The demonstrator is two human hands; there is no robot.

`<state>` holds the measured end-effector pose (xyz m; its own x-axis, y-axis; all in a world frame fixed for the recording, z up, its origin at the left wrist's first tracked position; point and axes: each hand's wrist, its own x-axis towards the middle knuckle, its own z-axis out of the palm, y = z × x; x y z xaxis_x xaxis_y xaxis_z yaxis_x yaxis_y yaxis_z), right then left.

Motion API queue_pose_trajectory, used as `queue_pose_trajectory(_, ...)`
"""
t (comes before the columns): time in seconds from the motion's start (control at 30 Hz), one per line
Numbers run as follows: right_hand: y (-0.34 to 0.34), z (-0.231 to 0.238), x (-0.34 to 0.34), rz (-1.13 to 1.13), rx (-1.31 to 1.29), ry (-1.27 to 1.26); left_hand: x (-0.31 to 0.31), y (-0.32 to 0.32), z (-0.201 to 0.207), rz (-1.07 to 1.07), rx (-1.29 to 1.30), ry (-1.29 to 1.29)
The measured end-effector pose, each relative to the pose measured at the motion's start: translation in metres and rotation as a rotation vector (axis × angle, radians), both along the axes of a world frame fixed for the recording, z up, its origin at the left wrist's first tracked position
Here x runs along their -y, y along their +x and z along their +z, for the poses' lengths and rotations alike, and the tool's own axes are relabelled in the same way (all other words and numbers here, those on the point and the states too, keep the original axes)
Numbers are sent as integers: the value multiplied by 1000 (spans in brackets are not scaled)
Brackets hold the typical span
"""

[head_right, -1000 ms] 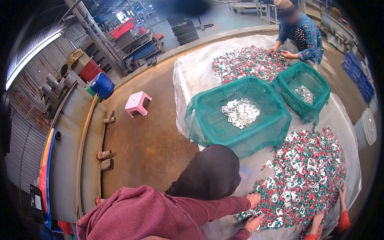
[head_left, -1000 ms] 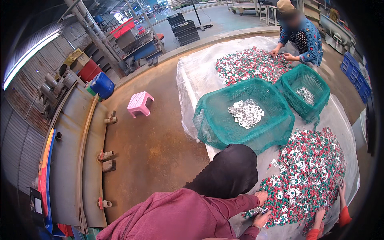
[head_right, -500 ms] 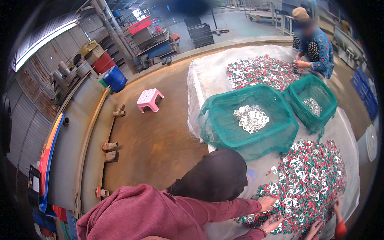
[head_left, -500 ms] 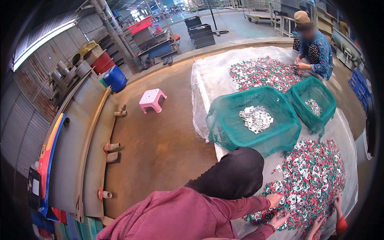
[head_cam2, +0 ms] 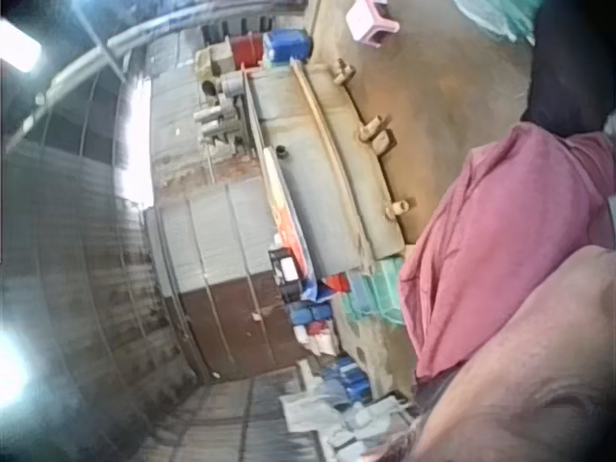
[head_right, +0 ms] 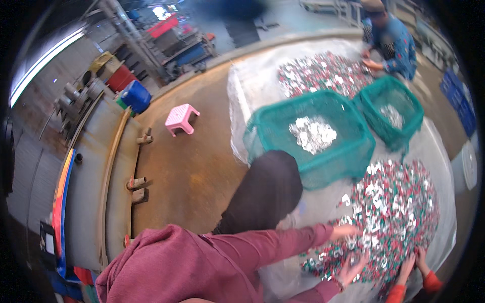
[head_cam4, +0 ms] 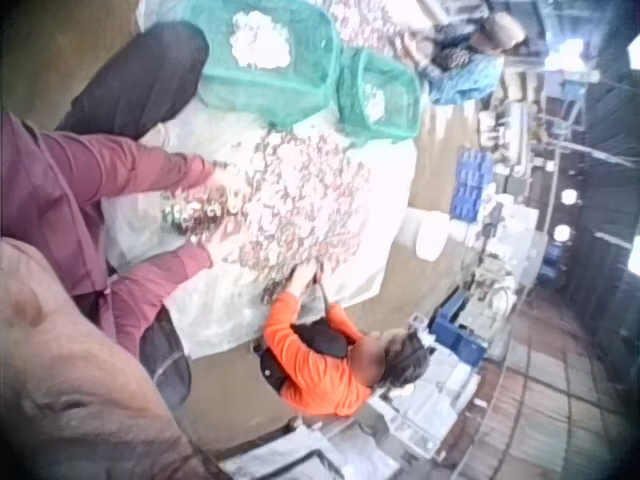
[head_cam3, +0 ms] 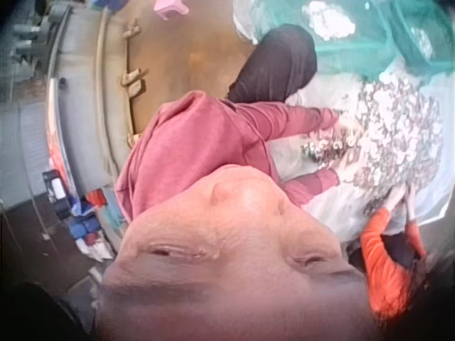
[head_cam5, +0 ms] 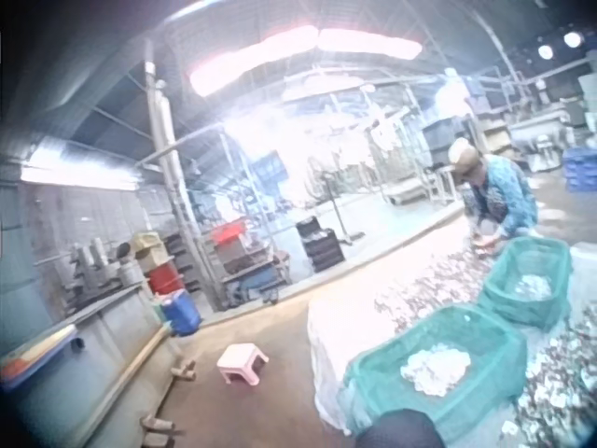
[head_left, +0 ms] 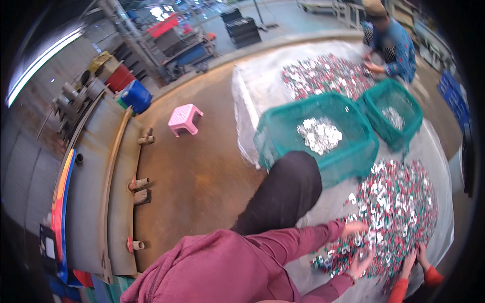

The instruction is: The person sits on the floor and sorts small white plastic clips from a large mixed pile of red, green, and white plastic pieces. They pick the white clips by hand and place them into a green basket while another person works nearby.

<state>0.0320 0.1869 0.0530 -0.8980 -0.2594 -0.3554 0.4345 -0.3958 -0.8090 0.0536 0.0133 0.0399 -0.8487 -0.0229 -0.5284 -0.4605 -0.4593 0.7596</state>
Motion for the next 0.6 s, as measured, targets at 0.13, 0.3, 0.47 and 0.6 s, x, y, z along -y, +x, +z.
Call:
queue_pose_trajectory(0.13,10,36,46,434,-162,464,3,31,-9,237,119,907)
queue_pose_trajectory(0.3,22,74,86,613,-717,1429,6,46,10,563,56,1024)
queue_pose_trajectory(0.47,-39,77,18,234,-619,1274,126,19,61,434,-477,1021)
queue_pose_trajectory(0.6,-43,57,-38,479,-403,1515,252,13,124,651,-588,1389)
